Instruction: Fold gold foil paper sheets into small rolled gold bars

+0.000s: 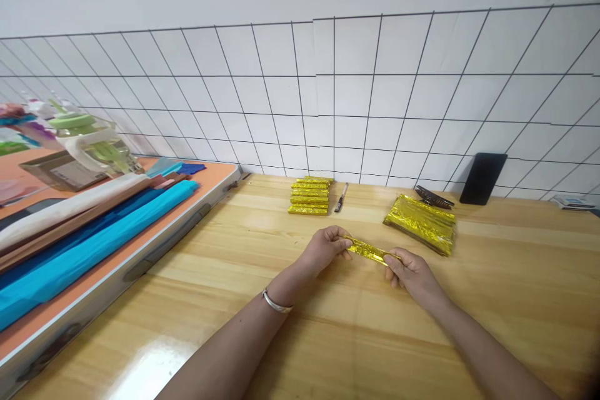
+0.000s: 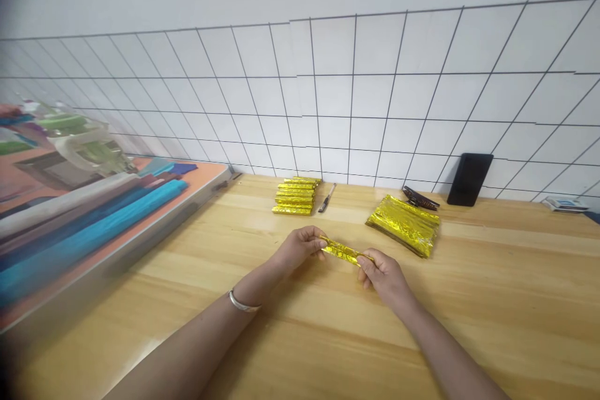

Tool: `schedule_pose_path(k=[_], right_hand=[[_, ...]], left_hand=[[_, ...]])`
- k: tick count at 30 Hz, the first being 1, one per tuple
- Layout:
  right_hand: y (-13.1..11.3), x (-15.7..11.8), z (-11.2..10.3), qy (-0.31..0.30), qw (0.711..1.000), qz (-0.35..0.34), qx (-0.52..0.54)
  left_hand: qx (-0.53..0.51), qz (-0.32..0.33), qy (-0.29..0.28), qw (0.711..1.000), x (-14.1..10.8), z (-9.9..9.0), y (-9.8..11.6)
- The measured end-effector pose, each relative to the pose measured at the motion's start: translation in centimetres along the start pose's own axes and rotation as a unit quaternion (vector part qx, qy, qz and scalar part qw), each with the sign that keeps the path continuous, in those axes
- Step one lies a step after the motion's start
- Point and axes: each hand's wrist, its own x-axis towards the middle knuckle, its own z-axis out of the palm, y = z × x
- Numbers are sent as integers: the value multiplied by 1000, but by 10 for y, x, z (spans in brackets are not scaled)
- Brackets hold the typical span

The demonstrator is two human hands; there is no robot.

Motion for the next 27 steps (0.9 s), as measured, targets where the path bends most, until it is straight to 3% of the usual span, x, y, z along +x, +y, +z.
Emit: schedule_pose_path(k=[7,14,17,20,22,24,27], right_hand=[[-2,-2,1,-73,997,7,-32],[-10,-6,-1,-167,985,24,-25],[-10,-6,5,-136,990,18,-27],[-9,-7,17,-73,997,5,-16],[-10,-8,24,-47,999,1,1],[-12,-9,29,-45,999,0,17],[-16,-11,33,-57,998,1,19]], left_hand=[[-18,42,45,998,1,1,4],[15,98,-15,995,-1,-7,8],[-27,94,-1,995,-3,-4,10],[-102,94,37,990,-10,14,5],[-149,73,-17,986,-17,34,-3],[-172,53,-123,976,-24,53,-12],[-176,53,-148,972,-31,69,-19]])
